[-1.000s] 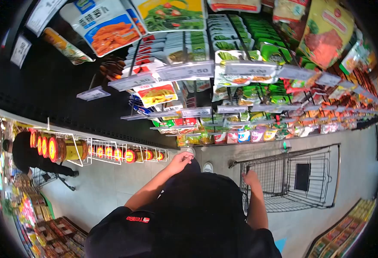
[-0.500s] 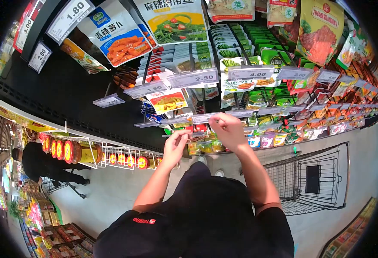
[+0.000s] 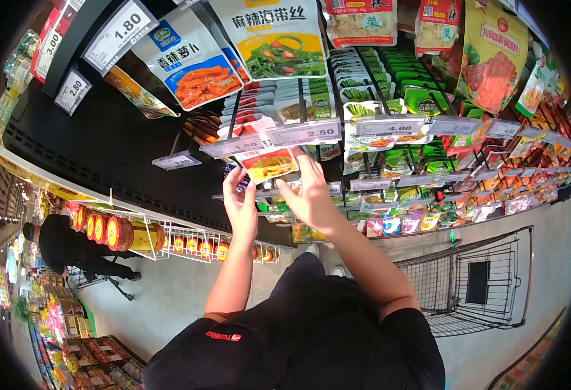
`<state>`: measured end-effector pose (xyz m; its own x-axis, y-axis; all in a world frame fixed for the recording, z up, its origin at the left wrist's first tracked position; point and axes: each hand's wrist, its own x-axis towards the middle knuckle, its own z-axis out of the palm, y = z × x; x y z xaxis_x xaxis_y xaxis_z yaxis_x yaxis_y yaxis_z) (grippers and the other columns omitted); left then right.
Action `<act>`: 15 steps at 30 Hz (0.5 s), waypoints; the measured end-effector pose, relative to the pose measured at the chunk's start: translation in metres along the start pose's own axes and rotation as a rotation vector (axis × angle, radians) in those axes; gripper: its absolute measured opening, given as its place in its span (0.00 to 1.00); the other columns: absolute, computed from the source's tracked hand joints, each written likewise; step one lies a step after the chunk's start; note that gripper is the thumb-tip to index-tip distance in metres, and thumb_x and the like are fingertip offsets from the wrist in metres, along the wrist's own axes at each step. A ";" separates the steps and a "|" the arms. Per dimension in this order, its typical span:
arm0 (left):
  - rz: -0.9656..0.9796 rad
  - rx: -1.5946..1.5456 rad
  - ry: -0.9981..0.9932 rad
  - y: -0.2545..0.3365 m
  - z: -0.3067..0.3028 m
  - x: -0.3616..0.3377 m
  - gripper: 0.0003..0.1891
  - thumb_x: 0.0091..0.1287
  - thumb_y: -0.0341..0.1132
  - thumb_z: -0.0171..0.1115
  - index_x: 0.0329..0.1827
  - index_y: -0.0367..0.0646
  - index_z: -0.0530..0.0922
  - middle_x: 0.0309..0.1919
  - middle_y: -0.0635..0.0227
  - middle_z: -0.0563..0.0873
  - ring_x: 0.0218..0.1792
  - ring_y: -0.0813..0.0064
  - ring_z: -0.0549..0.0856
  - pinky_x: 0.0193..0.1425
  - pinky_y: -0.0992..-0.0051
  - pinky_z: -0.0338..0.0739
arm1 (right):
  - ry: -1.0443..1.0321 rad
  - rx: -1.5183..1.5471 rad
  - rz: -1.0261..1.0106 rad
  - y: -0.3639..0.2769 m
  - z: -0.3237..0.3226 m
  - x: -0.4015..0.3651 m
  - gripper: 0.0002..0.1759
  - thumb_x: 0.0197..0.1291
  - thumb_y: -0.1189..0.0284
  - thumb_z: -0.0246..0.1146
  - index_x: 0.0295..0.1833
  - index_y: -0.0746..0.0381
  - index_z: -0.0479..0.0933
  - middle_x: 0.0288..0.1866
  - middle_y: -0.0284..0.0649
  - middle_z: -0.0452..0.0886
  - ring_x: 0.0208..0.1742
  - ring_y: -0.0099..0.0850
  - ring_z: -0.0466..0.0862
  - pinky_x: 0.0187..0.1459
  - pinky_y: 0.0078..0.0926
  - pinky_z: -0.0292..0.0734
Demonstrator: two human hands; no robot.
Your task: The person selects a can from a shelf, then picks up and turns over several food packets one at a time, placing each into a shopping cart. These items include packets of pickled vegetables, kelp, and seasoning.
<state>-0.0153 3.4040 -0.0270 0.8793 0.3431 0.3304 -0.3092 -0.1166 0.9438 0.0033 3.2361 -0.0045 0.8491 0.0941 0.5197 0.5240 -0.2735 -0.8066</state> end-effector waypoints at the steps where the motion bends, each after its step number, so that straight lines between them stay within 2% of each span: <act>1: -0.008 -0.008 0.004 0.001 0.002 -0.001 0.21 0.68 0.25 0.58 0.64 0.37 0.67 0.60 0.57 0.74 0.61 0.73 0.73 0.63 0.73 0.69 | 0.002 -0.017 -0.003 0.001 0.003 0.000 0.37 0.53 0.73 0.69 0.68 0.66 0.63 0.61 0.49 0.72 0.60 0.39 0.74 0.48 0.30 0.75; 2: -0.028 0.005 0.027 0.003 0.003 -0.004 0.19 0.69 0.25 0.58 0.62 0.36 0.68 0.56 0.59 0.76 0.59 0.75 0.75 0.61 0.74 0.71 | 0.024 -0.038 -0.030 0.002 0.004 0.000 0.33 0.56 0.75 0.67 0.66 0.68 0.64 0.57 0.47 0.75 0.56 0.35 0.77 0.47 0.27 0.75; 3: -0.046 0.017 0.052 0.010 0.005 -0.005 0.18 0.69 0.26 0.58 0.61 0.35 0.69 0.53 0.61 0.79 0.56 0.77 0.77 0.59 0.75 0.72 | 0.023 -0.035 -0.033 0.004 0.005 0.000 0.33 0.56 0.75 0.67 0.66 0.68 0.64 0.57 0.47 0.75 0.56 0.35 0.77 0.47 0.27 0.75; 4: -0.043 0.019 0.056 0.009 0.002 -0.004 0.18 0.69 0.26 0.58 0.61 0.35 0.69 0.53 0.61 0.79 0.56 0.77 0.77 0.59 0.75 0.72 | -0.020 0.145 0.089 0.008 0.006 -0.001 0.31 0.58 0.76 0.66 0.66 0.68 0.64 0.55 0.45 0.77 0.53 0.31 0.78 0.47 0.25 0.75; 5: -0.069 -0.112 -0.012 0.006 -0.002 -0.003 0.16 0.69 0.26 0.58 0.59 0.36 0.71 0.50 0.63 0.80 0.50 0.80 0.78 0.54 0.79 0.73 | -0.065 0.324 0.209 0.009 0.008 -0.002 0.28 0.60 0.77 0.65 0.65 0.68 0.65 0.52 0.43 0.79 0.50 0.27 0.79 0.46 0.23 0.74; 6: -0.094 -0.243 -0.080 0.005 -0.005 -0.002 0.15 0.69 0.26 0.59 0.57 0.36 0.72 0.48 0.65 0.82 0.44 0.84 0.80 0.48 0.82 0.75 | -0.038 0.498 0.132 -0.007 0.005 0.001 0.19 0.63 0.78 0.61 0.59 0.69 0.70 0.46 0.38 0.81 0.44 0.20 0.79 0.45 0.20 0.74; 7: -0.090 -0.241 -0.074 0.008 -0.006 -0.003 0.15 0.69 0.26 0.59 0.57 0.36 0.72 0.48 0.65 0.82 0.44 0.84 0.80 0.48 0.82 0.75 | -0.043 0.502 0.129 -0.012 0.001 0.000 0.19 0.63 0.78 0.61 0.59 0.69 0.70 0.46 0.38 0.81 0.44 0.20 0.79 0.45 0.20 0.74; 9: -0.139 -0.276 -0.182 0.017 -0.007 -0.011 0.09 0.70 0.26 0.57 0.52 0.36 0.75 0.42 0.68 0.84 0.42 0.84 0.81 0.50 0.81 0.75 | -0.186 0.601 0.357 -0.015 -0.007 -0.004 0.14 0.64 0.77 0.60 0.54 0.70 0.74 0.43 0.37 0.82 0.43 0.18 0.78 0.45 0.19 0.74; 11: -0.241 -0.377 -0.213 0.013 -0.011 -0.023 0.09 0.69 0.25 0.58 0.51 0.35 0.75 0.45 0.65 0.84 0.46 0.82 0.81 0.53 0.78 0.75 | -0.180 0.564 0.349 -0.026 -0.018 -0.009 0.11 0.65 0.77 0.59 0.51 0.70 0.76 0.42 0.36 0.82 0.41 0.18 0.78 0.43 0.19 0.74; 13: -0.295 -0.388 -0.224 0.021 -0.012 -0.043 0.10 0.68 0.25 0.59 0.51 0.35 0.75 0.47 0.63 0.84 0.48 0.80 0.81 0.56 0.76 0.75 | -0.237 0.548 0.356 -0.031 -0.031 -0.022 0.10 0.63 0.74 0.61 0.46 0.70 0.76 0.34 0.35 0.82 0.35 0.17 0.76 0.37 0.21 0.73; 14: -0.346 -0.408 -0.241 0.027 -0.014 -0.055 0.11 0.68 0.25 0.59 0.52 0.34 0.74 0.48 0.62 0.83 0.49 0.78 0.82 0.57 0.75 0.74 | -0.279 0.597 0.326 -0.018 -0.036 -0.035 0.10 0.63 0.74 0.62 0.46 0.69 0.77 0.36 0.34 0.82 0.36 0.16 0.77 0.39 0.20 0.74; 15: -0.371 -0.386 -0.255 0.030 -0.015 -0.067 0.11 0.68 0.25 0.59 0.52 0.34 0.75 0.48 0.63 0.84 0.49 0.78 0.82 0.55 0.76 0.75 | -0.322 0.733 0.495 -0.023 -0.044 -0.045 0.10 0.63 0.73 0.62 0.47 0.68 0.77 0.37 0.33 0.82 0.38 0.15 0.77 0.40 0.20 0.75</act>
<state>-0.0887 3.3911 -0.0213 0.9983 0.0562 0.0136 -0.0315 0.3320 0.9428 -0.0497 3.1959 0.0036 0.9066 0.4184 0.0554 -0.0837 0.3070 -0.9480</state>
